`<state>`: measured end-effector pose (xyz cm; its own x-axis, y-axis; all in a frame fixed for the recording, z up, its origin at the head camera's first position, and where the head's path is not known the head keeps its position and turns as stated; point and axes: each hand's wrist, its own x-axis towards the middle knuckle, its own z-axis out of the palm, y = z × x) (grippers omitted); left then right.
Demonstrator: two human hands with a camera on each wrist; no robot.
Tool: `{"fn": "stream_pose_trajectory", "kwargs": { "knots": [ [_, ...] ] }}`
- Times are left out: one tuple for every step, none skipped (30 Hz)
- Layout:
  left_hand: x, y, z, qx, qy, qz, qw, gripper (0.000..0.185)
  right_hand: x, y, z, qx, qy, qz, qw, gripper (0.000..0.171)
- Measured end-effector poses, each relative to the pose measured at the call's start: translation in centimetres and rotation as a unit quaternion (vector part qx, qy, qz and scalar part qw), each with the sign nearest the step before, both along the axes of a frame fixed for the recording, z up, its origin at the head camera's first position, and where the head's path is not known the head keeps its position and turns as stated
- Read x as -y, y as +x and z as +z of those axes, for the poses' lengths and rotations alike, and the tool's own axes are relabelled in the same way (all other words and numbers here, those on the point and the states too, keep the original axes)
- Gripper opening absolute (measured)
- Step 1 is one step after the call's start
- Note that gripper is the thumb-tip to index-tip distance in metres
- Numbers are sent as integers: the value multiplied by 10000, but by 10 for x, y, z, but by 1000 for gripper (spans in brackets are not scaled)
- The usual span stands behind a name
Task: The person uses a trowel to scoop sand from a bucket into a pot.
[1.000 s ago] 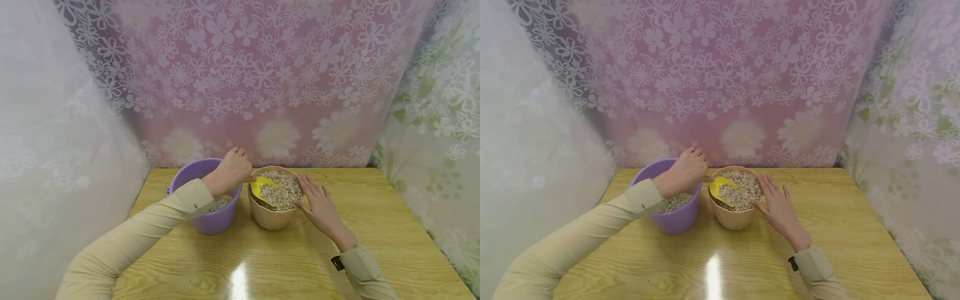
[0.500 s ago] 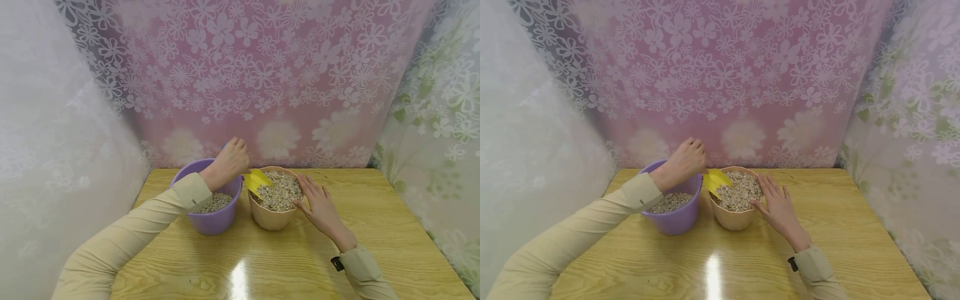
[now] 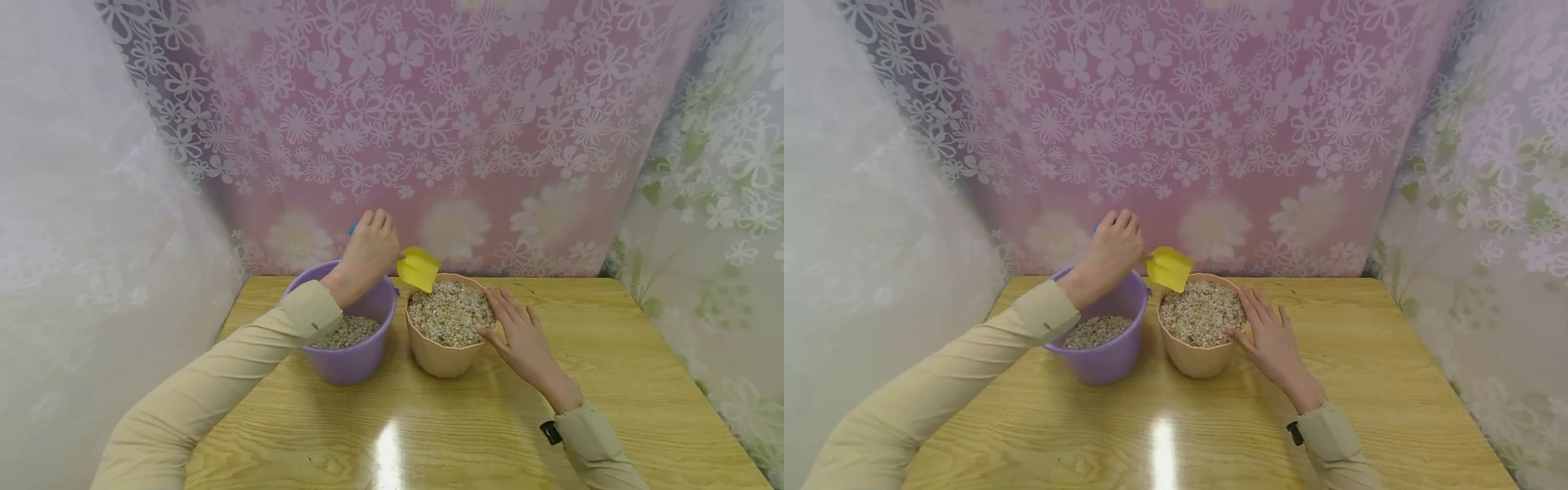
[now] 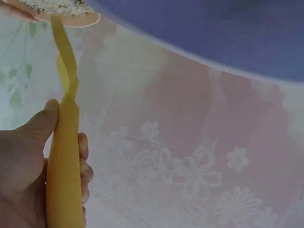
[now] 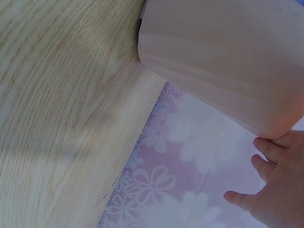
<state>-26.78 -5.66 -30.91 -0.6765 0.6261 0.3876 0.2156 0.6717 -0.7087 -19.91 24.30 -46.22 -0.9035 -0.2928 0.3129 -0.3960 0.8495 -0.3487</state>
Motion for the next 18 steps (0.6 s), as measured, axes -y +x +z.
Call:
{"fn": "stream_pose_trajectory", "kwargs": {
  "knots": [
    [2,0,1,172,198,30,9997,54,0,0,0,-1,-8,3,10000,76],
    [4,0,1,372,401,77,9985,54,0,0,-1,-8,-14,7,10000,76],
    [6,0,2,630,577,165,9962,55,0,0,-1,-29,-17,11,10000,76],
    [9,0,2,897,778,254,9926,56,1,0,-1,-41,-21,12,10000,76],
    [11,0,3,1139,970,348,9881,57,1,0,-2,-53,-23,11,10000,76],
    [14,0,3,1387,1171,451,9824,58,1,-1,-2,-75,-19,10,10000,76],
    [17,0,3,1575,1363,540,9766,59,1,-1,-2,-101,-17,16,9999,76],
    [20,1,2,1698,1529,608,9717,59,2,-2,-2,-120,-12,23,9999,76],
    [24,2,2,1781,1667,666,9675,59,2,-2,-2,-116,-18,30,9999,76],
    [28,3,1,1819,1776,694,9647,60,1,-2,-2,-104,-16,35,9999,76],
    [32,5,0,1841,1858,708,9626,60,1,-2,-2,-107,-7,40,9999,76],
    [36,6,-1,1824,1932,683,9616,60,1,-3,-2,-111,2,45,9999,76],
    [40,8,-2,1819,1980,678,9608,60,1,-3,-2,-105,19,52,9999,76],
    [45,10,-3,1816,2034,676,9597,60,1,-3,-2,-107,38,55,9999,77],
    [49,12,-4,1805,2099,649,9587,59,0,-3,-1,-97,65,57,9999,77],
    [54,15,-5,1799,2147,640,9578,59,0,-2,-1,-86,94,64,9999,77],
    [59,17,-6,1785,2201,638,9569,59,0,-2,0,-86,132,68,9999,77],
    [64,19,-6,1775,2233,653,9562,59,1,-1,1,-80,165,72,9998,78]
  ]
}}
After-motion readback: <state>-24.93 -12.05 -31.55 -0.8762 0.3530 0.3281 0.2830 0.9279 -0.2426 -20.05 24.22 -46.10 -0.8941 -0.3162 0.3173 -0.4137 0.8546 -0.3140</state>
